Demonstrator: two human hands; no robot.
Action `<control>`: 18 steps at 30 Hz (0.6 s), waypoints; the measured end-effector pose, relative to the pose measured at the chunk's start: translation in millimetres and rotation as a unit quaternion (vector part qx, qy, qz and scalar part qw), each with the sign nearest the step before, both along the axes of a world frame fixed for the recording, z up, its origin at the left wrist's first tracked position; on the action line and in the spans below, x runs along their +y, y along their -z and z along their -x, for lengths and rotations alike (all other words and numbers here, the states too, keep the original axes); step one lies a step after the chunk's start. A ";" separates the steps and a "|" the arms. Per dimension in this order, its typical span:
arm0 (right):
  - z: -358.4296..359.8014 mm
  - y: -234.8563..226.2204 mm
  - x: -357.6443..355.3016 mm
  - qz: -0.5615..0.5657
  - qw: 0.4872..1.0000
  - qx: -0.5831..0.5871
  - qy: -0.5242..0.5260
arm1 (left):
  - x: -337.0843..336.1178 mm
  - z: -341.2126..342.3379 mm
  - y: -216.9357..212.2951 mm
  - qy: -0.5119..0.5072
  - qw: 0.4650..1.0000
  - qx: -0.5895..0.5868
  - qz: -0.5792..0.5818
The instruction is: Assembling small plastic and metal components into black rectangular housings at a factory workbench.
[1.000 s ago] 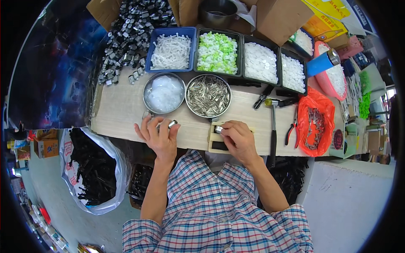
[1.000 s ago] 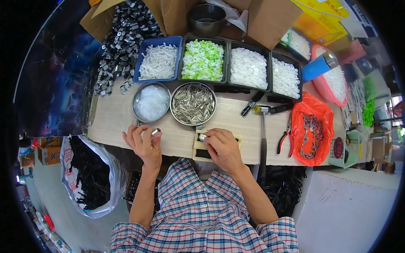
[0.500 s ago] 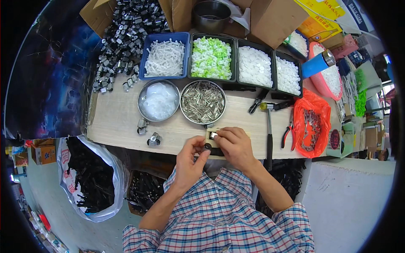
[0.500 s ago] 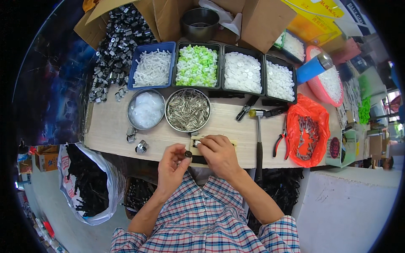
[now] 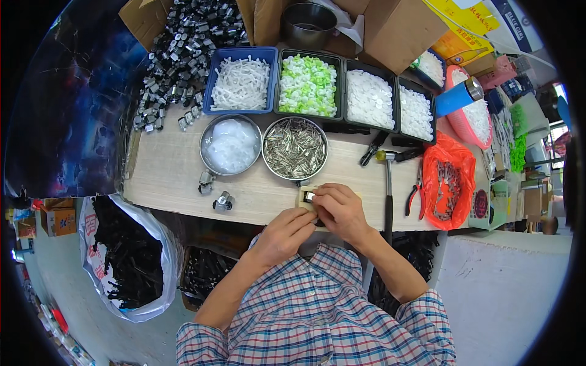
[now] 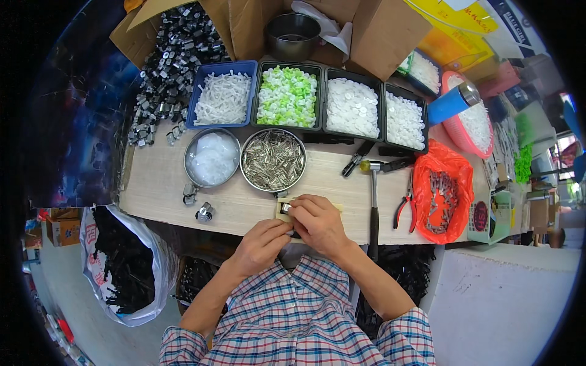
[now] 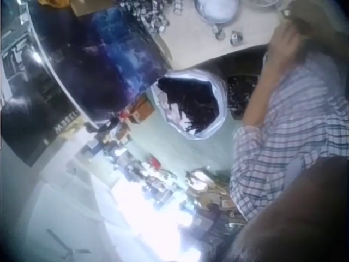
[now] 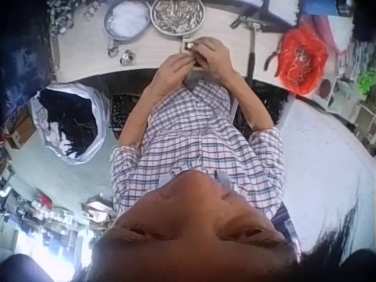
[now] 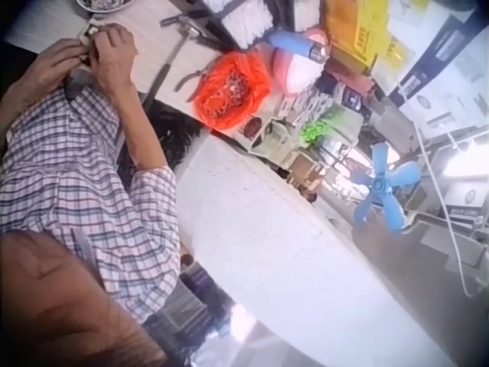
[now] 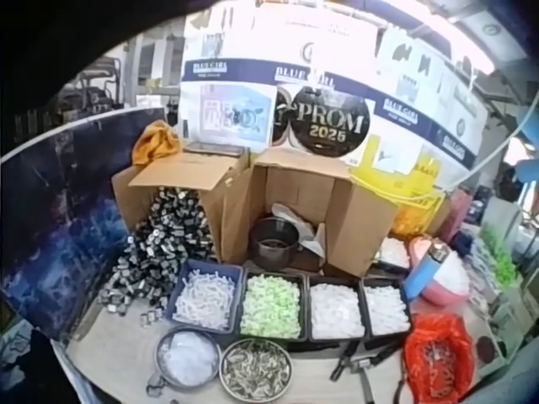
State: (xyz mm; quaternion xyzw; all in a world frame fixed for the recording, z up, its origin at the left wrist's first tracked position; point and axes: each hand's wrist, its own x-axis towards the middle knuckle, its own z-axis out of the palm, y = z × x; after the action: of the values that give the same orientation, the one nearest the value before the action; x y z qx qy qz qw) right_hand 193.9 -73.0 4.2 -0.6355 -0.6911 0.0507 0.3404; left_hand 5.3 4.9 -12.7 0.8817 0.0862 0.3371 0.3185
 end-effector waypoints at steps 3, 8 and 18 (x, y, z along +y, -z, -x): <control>-1.1 6.8 -2.6 0.014 0.995 0.092 0.026 | 3.7 0.2 2.5 0.028 0.999 0.003 -0.045; 0.4 -3.4 -1.9 0.019 1.000 0.003 -0.001 | 2.7 3.5 10.3 0.028 0.997 -0.011 -0.066; 1.6 5.1 -0.6 -0.012 0.999 0.034 0.022 | -9.7 12.8 25.9 -0.063 0.998 0.010 -0.010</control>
State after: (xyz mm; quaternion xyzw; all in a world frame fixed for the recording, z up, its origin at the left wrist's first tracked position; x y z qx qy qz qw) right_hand 192.3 -73.6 -1.0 -0.6445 -0.6654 0.0561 0.3725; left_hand -7.5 -4.8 -38.6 0.8812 0.1412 0.3480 0.2871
